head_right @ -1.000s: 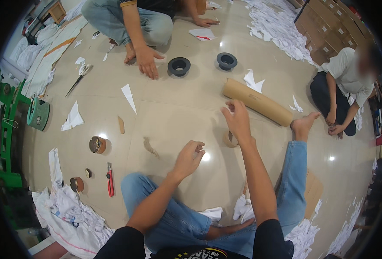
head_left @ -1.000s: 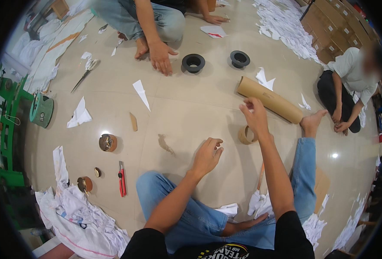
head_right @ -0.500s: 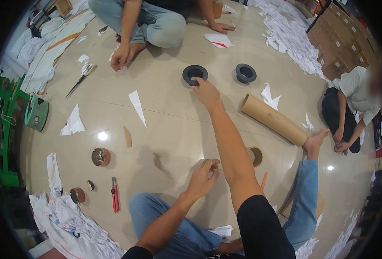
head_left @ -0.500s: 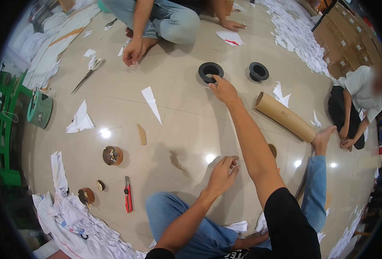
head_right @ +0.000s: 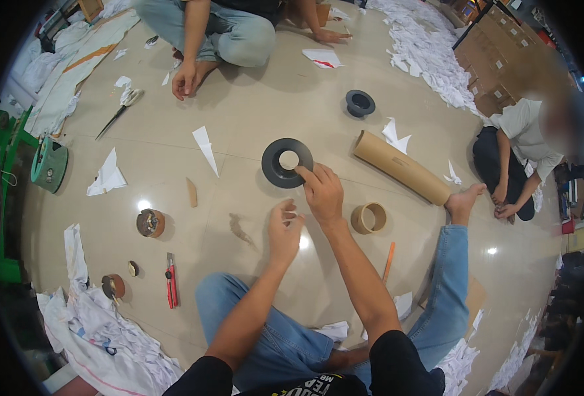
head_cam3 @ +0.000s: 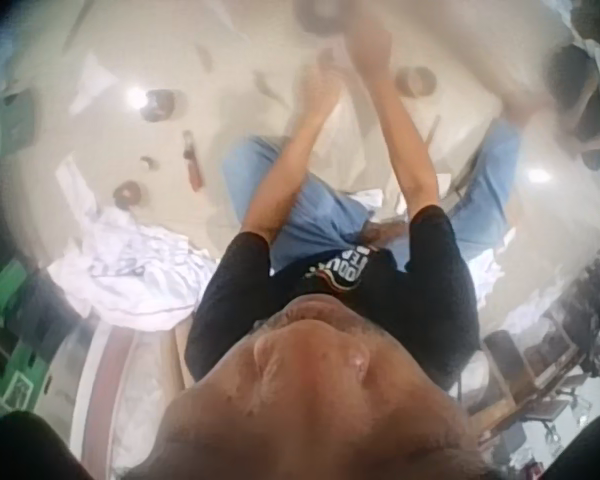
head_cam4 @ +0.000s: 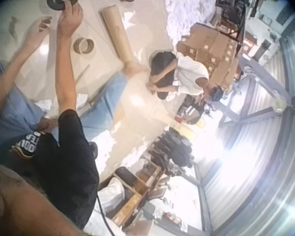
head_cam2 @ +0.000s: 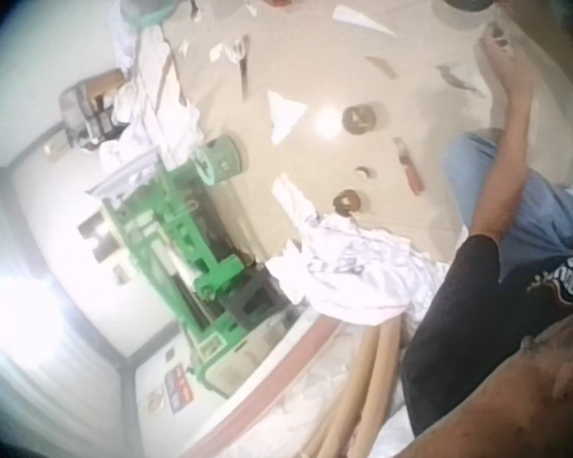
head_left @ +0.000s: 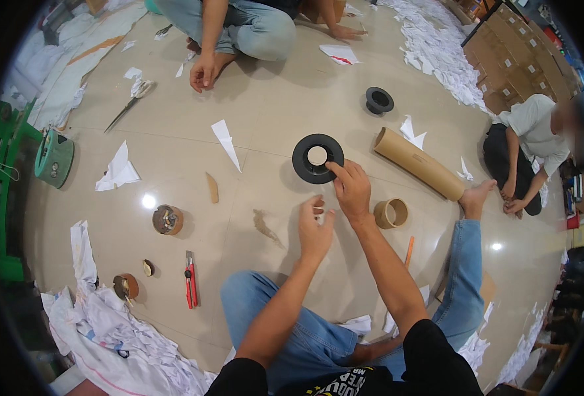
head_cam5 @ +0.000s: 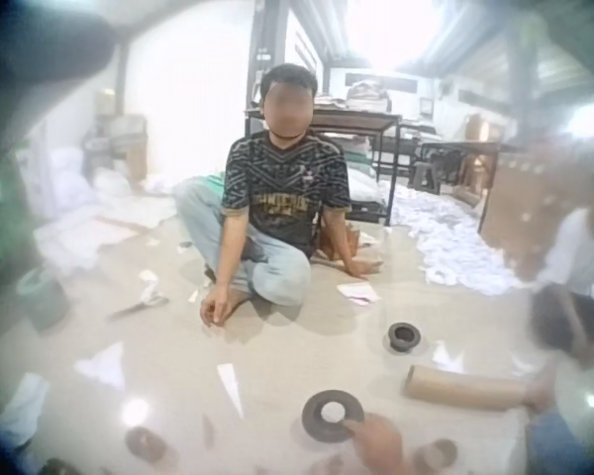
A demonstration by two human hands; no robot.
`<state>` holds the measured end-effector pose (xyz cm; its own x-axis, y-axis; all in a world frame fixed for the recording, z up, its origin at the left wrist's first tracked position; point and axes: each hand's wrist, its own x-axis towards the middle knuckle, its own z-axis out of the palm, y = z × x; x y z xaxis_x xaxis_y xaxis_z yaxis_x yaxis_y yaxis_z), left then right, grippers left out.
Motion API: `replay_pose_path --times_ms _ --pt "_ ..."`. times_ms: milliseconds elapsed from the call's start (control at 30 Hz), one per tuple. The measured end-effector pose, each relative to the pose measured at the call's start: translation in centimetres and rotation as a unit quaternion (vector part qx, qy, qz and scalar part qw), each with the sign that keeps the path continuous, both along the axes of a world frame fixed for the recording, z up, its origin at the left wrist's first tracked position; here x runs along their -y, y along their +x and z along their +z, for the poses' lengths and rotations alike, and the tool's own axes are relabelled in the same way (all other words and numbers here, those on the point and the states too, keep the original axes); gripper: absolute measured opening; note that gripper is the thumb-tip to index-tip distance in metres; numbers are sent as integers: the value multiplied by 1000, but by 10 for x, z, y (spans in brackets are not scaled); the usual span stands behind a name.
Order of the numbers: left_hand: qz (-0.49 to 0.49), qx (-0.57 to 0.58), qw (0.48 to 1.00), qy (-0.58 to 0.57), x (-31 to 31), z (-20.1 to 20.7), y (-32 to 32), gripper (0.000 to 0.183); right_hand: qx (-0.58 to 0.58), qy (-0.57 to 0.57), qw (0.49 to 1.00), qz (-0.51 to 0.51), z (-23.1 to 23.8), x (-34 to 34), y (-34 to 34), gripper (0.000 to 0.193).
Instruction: The person sits on the floor and assembles craft parts by cutting a cardboard tube, fitting a black plastic ring onto it, and wrapping the assembly with clear plastic film. They use a utility knife to cut the tube and film, and a pencil to mark the tube.
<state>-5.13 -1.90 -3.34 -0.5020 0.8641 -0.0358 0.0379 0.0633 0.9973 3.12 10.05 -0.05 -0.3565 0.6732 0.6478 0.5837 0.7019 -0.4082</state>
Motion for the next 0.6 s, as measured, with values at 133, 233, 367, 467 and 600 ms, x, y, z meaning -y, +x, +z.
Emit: replay_pose_path --times_ms 133,233,367,467,600 --pt "58 228 972 -10 -10 13 -11 45 -28 19 999 -5 7 29 18 46" --pt "31 400 914 58 -9 18 -16 52 -47 6 999 -13 10 52 23 46" --pt "-17 463 877 129 -4 34 -20 60 -79 -68 995 -1 7 81 26 42" --pt "-55 404 906 110 -4 30 -22 60 -62 -114 991 -29 9 97 37 40" --pt "-156 376 913 30 -2 26 -9 66 3 -128 989 -76 26 112 76 37"
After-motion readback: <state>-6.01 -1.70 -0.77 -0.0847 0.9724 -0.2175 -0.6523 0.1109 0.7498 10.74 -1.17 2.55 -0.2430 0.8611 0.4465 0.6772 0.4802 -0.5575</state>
